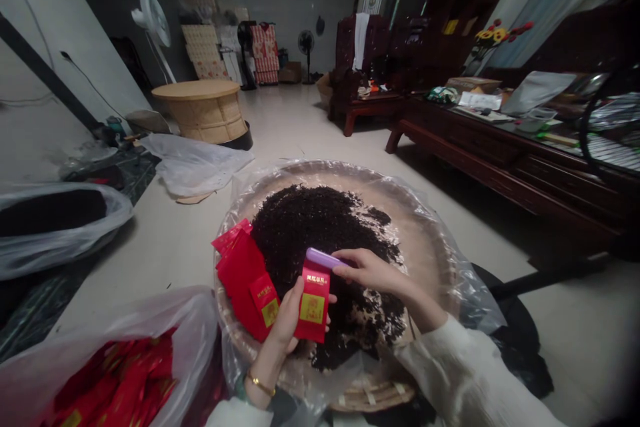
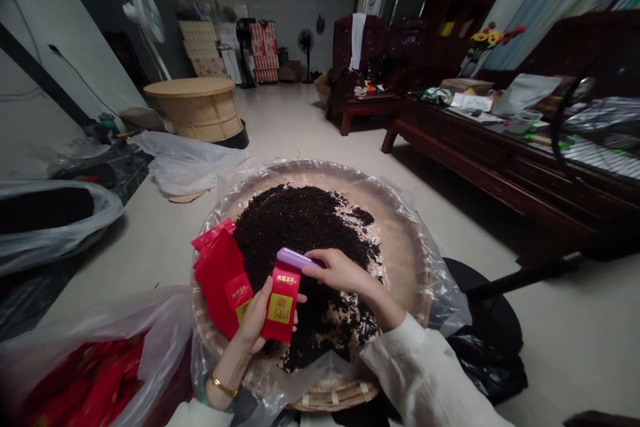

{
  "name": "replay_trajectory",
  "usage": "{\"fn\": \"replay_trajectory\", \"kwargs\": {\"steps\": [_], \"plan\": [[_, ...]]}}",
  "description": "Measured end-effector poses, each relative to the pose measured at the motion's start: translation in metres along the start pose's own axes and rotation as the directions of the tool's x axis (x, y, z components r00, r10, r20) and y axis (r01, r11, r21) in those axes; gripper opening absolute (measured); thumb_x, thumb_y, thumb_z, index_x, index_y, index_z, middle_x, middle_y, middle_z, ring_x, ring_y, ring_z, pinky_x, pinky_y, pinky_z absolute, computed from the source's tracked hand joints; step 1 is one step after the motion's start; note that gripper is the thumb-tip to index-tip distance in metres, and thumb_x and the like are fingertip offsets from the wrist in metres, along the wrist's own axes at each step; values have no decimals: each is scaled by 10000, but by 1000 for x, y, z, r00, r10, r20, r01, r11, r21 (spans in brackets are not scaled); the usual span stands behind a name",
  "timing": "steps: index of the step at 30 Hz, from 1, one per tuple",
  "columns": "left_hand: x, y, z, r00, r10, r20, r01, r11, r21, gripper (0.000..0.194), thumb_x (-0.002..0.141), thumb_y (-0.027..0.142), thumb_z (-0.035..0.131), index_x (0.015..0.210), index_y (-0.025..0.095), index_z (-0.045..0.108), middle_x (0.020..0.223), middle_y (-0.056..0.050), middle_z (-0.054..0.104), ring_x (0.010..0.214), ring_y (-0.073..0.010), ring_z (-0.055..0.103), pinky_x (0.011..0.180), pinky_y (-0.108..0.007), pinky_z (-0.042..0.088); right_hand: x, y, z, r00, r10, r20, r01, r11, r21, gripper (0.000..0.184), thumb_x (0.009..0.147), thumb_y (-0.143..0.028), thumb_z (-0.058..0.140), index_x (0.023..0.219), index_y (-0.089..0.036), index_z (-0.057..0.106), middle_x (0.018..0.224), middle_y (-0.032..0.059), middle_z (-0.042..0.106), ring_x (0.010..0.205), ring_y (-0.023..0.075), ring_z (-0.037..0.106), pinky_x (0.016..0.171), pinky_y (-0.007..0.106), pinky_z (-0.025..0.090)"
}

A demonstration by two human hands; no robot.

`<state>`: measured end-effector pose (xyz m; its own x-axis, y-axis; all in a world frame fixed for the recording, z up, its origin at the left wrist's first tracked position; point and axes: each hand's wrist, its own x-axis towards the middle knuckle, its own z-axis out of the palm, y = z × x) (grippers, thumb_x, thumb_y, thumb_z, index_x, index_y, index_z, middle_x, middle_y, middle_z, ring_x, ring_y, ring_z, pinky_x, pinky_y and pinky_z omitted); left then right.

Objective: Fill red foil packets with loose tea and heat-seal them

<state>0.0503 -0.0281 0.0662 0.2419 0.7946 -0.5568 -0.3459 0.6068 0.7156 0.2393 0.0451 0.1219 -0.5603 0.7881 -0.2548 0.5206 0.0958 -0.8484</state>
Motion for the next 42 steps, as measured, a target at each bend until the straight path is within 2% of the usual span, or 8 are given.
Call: {"fn": "replay_trajectory", "kwargs": {"steps": [9,15,18,23,29,32,34,42], "plan": [[-1,-2,2,1000,9,14,-9,1000,-3,954,548,835,588,1091,53,522,1009,-197,642,581,-175,595,527,-329,519,3,-9,5,997,6,76,-10,999,41,425,836,-432,537,1110,-136,673,809,17,616,669,105,471,592,204,320],[2,-3,-4,999,-49,15,50,994,-98,738,891,679,280,1219,48,476,1058,-209,624,604,-184,607,546,-345,523,8,-8,7,997,-44,70,44,999,11,401,853,-444,495,945,-105,689,705,4,553,628,93,421,572,202,285],[3,0,-2,997,-79,-7,77,988,-133,675,945,586,209,1249,39,458,1043,-214,627,590,-186,605,524,-339,514,9,-3,7,997,-42,63,40,999,34,398,843,-449,509,965,-117,691,714,3,559,629,94,421,577,205,287],[4,0,-2,997,-81,-18,77,988,-133,644,949,551,252,1173,13,525,1091,-224,613,597,-182,606,529,-335,516,11,0,5,998,-8,62,2,996,90,443,824,-441,544,1102,-123,676,846,34,626,687,115,485,620,210,340],[6,3,-5,998,-57,-30,50,978,-204,554,951,488,337,1230,41,510,1087,-183,628,681,-189,638,640,-323,519,10,1,4,998,-18,55,14,997,74,456,818,-471,539,1079,-130,691,786,17,610,640,98,446,595,204,317],[9,13,-8,992,100,-75,-117,954,-275,619,805,477,620,1270,89,489,1109,-135,630,880,-186,637,785,-281,499,9,3,6,998,-21,56,17,997,73,464,818,-476,534,1095,-135,687,758,12,597,622,97,439,581,203,311],[11,21,-7,980,175,-92,-191,958,-215,748,652,493,758,1235,89,519,1104,-134,630,893,-185,625,777,-266,491,10,4,8,997,-37,68,32,997,63,469,822,-488,529,1096,-142,687,739,10,587,621,99,441,573,203,303],[13,34,3,972,208,-105,-215,975,-62,649,569,500,798,1020,61,639,893,-93,667,698,-121,596,646,-209,459,13,5,8,997,-40,71,36,998,52,495,809,-537,533,1077,-156,701,750,12,588,640,105,437,597,208,303]]}}
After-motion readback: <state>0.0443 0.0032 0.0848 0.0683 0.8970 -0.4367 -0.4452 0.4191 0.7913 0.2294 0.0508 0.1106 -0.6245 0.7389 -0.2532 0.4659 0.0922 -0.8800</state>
